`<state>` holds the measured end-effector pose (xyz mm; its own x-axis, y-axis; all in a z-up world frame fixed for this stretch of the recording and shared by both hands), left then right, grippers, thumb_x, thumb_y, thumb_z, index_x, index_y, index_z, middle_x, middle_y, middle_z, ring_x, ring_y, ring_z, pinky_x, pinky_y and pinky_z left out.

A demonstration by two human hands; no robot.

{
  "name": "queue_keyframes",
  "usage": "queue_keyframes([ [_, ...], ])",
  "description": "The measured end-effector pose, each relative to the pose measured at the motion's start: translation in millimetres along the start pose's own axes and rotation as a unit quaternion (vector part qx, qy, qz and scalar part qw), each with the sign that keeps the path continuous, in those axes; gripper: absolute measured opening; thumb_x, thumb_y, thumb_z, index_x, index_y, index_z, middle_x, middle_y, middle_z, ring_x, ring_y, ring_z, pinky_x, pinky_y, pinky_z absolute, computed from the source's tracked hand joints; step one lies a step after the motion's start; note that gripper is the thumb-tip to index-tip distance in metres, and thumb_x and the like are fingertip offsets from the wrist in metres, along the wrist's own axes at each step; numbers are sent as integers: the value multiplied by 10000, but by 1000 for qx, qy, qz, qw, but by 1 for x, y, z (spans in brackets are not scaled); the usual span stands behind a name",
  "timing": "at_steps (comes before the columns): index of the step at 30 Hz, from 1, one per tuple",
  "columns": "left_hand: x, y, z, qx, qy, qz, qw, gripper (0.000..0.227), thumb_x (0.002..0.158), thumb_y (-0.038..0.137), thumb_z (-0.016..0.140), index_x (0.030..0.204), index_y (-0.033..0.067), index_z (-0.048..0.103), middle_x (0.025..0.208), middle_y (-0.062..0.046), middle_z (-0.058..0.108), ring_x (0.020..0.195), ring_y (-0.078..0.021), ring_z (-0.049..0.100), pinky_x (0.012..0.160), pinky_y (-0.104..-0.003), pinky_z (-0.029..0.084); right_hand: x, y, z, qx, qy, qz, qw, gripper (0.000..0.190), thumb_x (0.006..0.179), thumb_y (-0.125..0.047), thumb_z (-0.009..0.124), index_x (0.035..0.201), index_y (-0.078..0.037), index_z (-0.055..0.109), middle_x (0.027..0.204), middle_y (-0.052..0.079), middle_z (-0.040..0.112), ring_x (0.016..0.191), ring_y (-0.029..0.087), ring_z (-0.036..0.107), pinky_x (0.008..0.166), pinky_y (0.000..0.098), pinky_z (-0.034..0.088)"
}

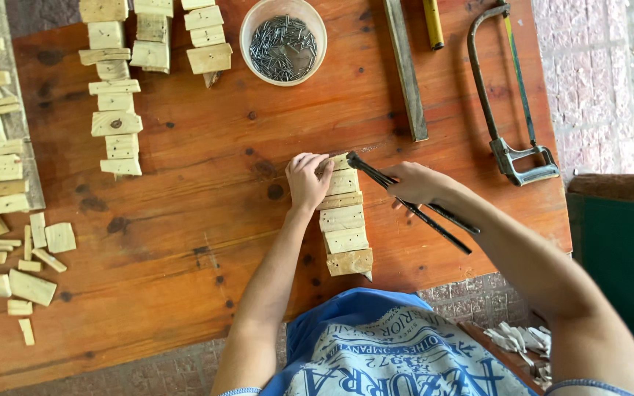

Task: The person assembles small wooden blocks into a vertical stack by inserting nails into pre-drilled holes. They repeatedly pick nails from a container, place them into the blocks, and use pliers to press the nails into place.

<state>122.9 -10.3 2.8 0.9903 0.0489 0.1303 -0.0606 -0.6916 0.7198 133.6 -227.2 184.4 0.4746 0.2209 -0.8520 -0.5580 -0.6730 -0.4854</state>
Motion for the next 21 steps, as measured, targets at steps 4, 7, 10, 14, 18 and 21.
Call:
queue_keyframes([
  [4, -4, -5, 5, -15, 9, -25, 1000, 254, 935, 493, 669, 1064, 297, 766, 1061, 62, 708, 1171, -182, 570, 1068, -438, 326, 26, -6, -3, -114, -29, 44, 992, 505, 870, -33, 533, 1361, 50, 614, 1295, 362, 554, 845, 442, 761, 480, 469, 663],
  [7, -4, -8, 6, -24, 4, -28, 999, 233, 927, 506, 672, 1052, 330, 759, 1050, 89, 700, 1175, -171, 549, 1078, -443, 305, 39, -11, -7, -134, -43, 53, 989, 457, 877, -53, 550, 1315, 53, 628, 1234, 364, 548, 790, 445, 759, 459, 490, 666],
  [10, -4, -8, 6, -27, -4, -30, 999, 247, 938, 528, 652, 1054, 334, 752, 1052, 99, 692, 1180, -167, 538, 1077, -442, 289, 36, -36, -7, -173, -52, 50, 982, 388, 863, -40, 539, 1207, 86, 666, 1128, 358, 584, 711, 432, 761, 402, 470, 654],
  [14, -4, -3, 2, -35, 1, -33, 999, 231, 936, 502, 669, 1056, 323, 752, 1046, 91, 688, 1187, -175, 535, 1083, -441, 278, 23, -71, -3, -277, -71, 55, 957, 335, 852, -54, 492, 1098, 92, 668, 1025, 330, 613, 678, 390, 762, 369, 427, 647],
  [18, -5, -1, 0, -38, 13, -30, 999, 216, 936, 495, 673, 1054, 331, 749, 1036, 99, 684, 1180, -167, 530, 1080, -434, 278, 39, -66, 8, -411, -57, 41, 909, 279, 799, -104, 545, 996, 8, 707, 880, 235, 672, 585, 349, 746, 303, 348, 616],
  [21, -5, 0, 0, -41, 17, -29, 999, 210, 938, 488, 677, 1055, 330, 748, 1038, 100, 683, 1180, -162, 528, 1081, -426, 274, 47, -69, 13, -465, -67, 28, 882, 319, 815, -100, 516, 1041, -12, 724, 938, 204, 704, 721, 354, 756, 333, 320, 605],
])
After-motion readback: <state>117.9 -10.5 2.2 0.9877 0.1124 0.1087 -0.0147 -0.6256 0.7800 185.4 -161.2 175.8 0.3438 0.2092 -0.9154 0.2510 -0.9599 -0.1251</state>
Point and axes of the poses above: each hand's wrist, its own x-axis towards the middle knuckle, its own z-axis out of the palm, y = z × x, the point moved 4 cm from there along x, towards the middle knuckle
